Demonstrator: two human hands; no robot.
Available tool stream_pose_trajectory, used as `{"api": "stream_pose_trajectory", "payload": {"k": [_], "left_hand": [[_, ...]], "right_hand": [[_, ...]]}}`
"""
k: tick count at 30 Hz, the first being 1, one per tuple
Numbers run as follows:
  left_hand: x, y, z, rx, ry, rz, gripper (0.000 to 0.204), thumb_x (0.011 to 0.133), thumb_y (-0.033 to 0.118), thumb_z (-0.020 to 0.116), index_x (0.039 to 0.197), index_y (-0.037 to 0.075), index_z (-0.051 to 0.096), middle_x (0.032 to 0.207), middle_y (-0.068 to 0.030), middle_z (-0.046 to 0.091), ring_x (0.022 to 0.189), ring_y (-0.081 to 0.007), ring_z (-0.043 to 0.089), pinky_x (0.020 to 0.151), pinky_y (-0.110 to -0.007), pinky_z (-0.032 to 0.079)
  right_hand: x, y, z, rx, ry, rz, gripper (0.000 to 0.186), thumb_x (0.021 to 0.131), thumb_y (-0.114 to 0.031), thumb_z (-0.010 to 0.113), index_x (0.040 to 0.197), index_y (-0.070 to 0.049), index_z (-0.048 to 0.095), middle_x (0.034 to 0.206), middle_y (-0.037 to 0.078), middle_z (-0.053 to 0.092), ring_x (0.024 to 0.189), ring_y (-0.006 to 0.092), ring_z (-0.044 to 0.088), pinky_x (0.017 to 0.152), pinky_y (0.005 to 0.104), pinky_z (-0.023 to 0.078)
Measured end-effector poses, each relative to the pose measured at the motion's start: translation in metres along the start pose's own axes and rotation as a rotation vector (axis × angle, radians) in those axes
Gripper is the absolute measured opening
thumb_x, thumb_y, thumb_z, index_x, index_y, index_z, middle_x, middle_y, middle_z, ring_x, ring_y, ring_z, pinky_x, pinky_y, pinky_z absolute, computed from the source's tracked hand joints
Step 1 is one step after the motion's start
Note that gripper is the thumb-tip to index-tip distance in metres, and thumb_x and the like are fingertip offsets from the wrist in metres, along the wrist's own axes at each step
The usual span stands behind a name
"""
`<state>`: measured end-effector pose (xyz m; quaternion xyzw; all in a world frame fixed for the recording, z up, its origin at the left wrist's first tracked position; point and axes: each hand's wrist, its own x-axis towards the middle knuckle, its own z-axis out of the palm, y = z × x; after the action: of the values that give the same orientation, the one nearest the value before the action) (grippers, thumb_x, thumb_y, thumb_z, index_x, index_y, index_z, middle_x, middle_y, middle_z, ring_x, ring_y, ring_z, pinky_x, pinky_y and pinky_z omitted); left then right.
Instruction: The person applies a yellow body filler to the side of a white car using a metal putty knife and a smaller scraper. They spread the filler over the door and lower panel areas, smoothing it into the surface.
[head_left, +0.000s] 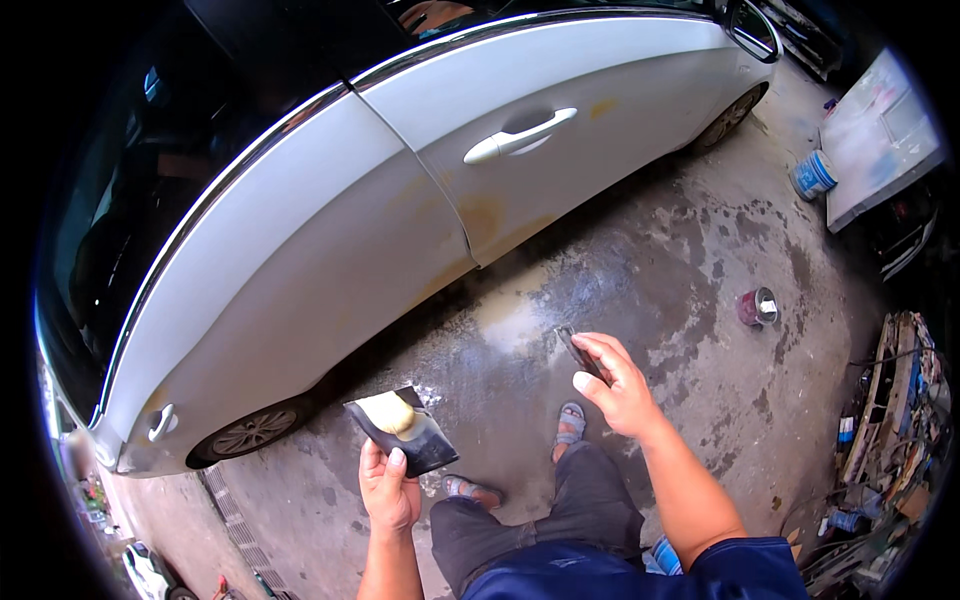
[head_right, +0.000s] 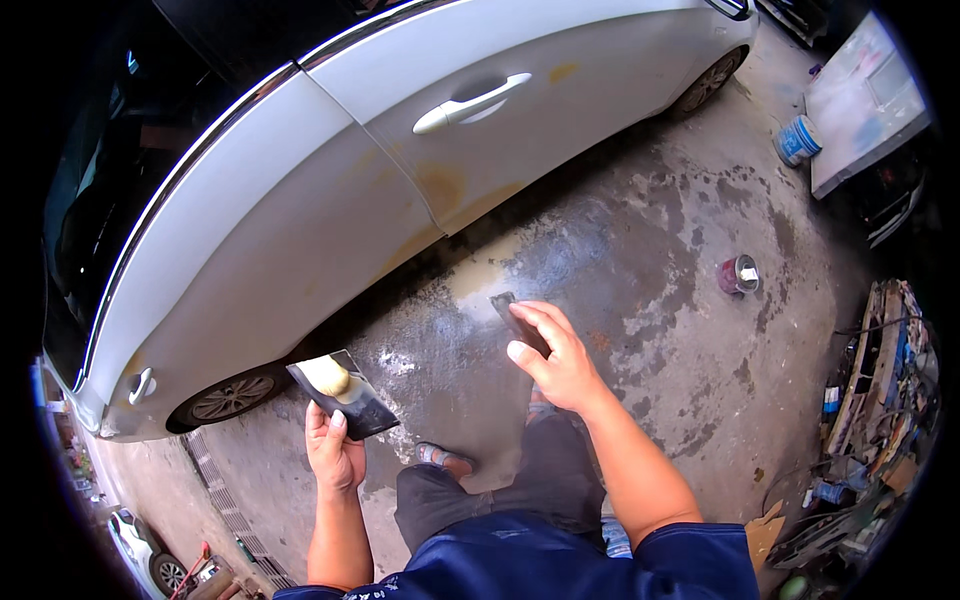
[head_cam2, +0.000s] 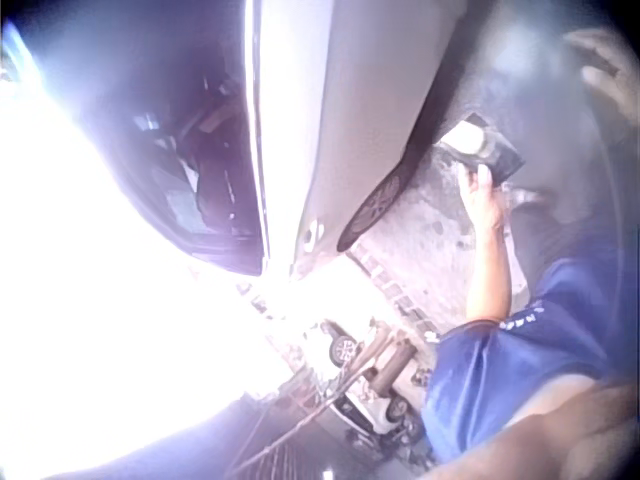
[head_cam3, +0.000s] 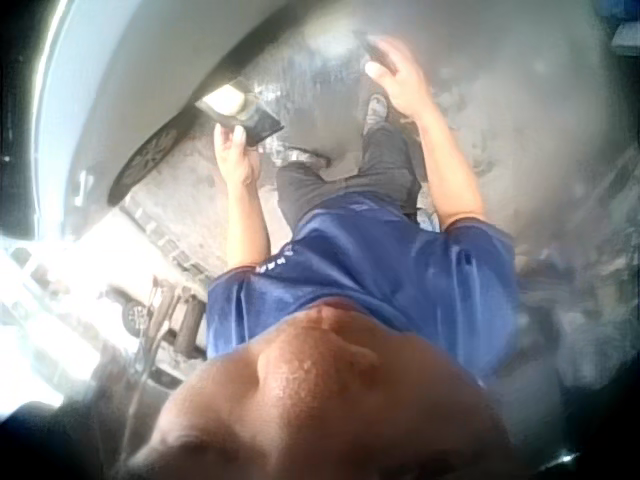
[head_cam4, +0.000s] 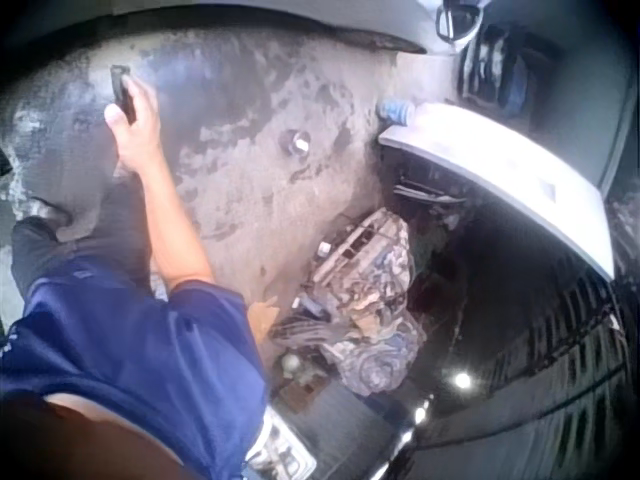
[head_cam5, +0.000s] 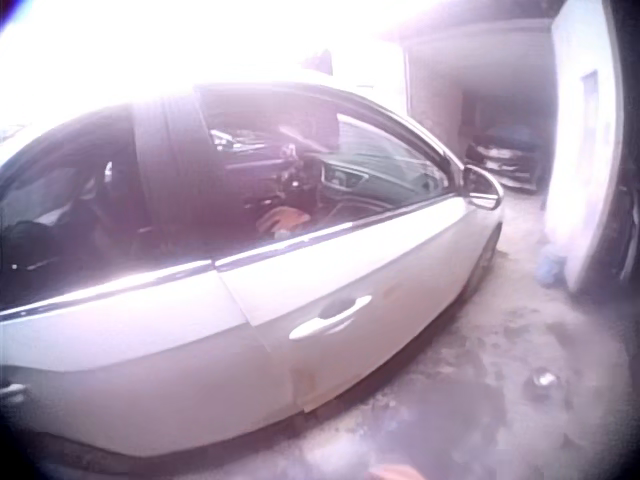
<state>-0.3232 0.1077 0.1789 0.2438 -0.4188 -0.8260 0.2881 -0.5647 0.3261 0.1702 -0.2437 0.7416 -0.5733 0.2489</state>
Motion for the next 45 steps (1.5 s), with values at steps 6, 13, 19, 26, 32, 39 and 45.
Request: {"api": "stream_pose_trajectory", "payload": {"k": [6,13,19,26,32,39,45], "left_hand": [[0.064,-0.108,-0.009,-0.073,0.082,-0.067,0.042,0.088,-0.001,0.052,0.130,0.000,0.047,0.128,-0.0150,0.056,0.119,-0.0272,0.055,0.104,-0.042,0.044],[0.167,-0.222,-0.078,-0.120,0.043,0.016,0.043,0.085,0.002,0.055,0.127,-0.002,0.048,0.124,-0.0157,0.058,0.115,-0.0270,0.058,0.101,-0.041,0.046],[0.227,-0.284,-0.119,-0.107,-0.042,0.143,0.043,0.083,0.001,0.054,0.126,-0.002,0.049,0.123,-0.0153,0.059,0.114,-0.0267,0.058,0.102,-0.041,0.046],[0.230,-0.296,-0.133,-0.235,-0.137,0.107,0.041,0.082,0.002,0.055,0.122,-0.002,0.051,0.120,-0.0158,0.060,0.109,-0.0276,0.060,0.099,-0.042,0.047],[0.207,-0.293,-0.125,-0.252,-0.287,-0.191,0.044,0.079,0.005,0.062,0.121,-0.003,0.055,0.126,-0.0255,0.056,0.106,-0.0306,0.060,0.096,-0.045,0.048],[0.180,-0.282,-0.130,-0.229,-0.267,-0.148,0.042,0.080,0.004,0.065,0.120,-0.008,0.054,0.109,-0.0202,0.064,0.102,-0.0315,0.063,0.095,-0.045,0.049],[0.170,-0.278,-0.146,-0.249,-0.211,-0.055,0.044,0.080,0.002,0.065,0.121,-0.007,0.053,0.111,-0.0175,0.064,0.101,-0.0282,0.063,0.092,-0.041,0.050]], "right_hand": [[0.115,0.072,-0.029,-0.484,0.078,-0.225,0.049,0.082,-0.022,0.064,0.127,-0.004,0.056,0.133,0.015,0.048,0.118,0.0361,0.045,0.103,0.0424,0.038],[0.234,0.140,0.027,-0.839,0.254,-0.631,0.049,0.081,-0.019,0.065,0.129,-0.012,0.055,0.138,0.009,0.040,0.115,0.0369,0.040,0.094,0.0502,0.038],[0.283,0.167,0.075,-0.917,0.489,-0.880,0.051,0.079,-0.019,0.067,0.129,-0.016,0.055,0.138,0.007,0.040,0.113,0.0359,0.040,0.091,0.0512,0.038],[0.266,0.198,0.077,-0.333,0.078,-0.868,0.049,0.089,-0.018,0.058,0.136,-0.004,0.048,0.138,0.013,0.041,0.116,0.0269,0.047,0.097,0.0378,0.043],[0.221,0.260,0.133,0.848,-0.716,-0.266,0.063,0.097,-0.035,0.049,0.142,0.005,0.032,0.133,0.022,0.051,0.124,0.0273,0.051,0.107,0.0404,0.035],[0.259,0.247,0.144,0.084,-0.223,-1.015,0.053,0.100,-0.029,0.043,0.138,0.008,0.040,0.141,0.023,0.045,0.133,0.0348,0.041,0.110,0.0434,0.030],[0.370,0.155,0.137,-0.809,0.712,-1.277,0.079,0.095,-0.046,0.045,0.150,0.002,0.013,0.157,0.021,0.010,0.146,0.0378,0.006,0.115,0.0550,0.001]]}}
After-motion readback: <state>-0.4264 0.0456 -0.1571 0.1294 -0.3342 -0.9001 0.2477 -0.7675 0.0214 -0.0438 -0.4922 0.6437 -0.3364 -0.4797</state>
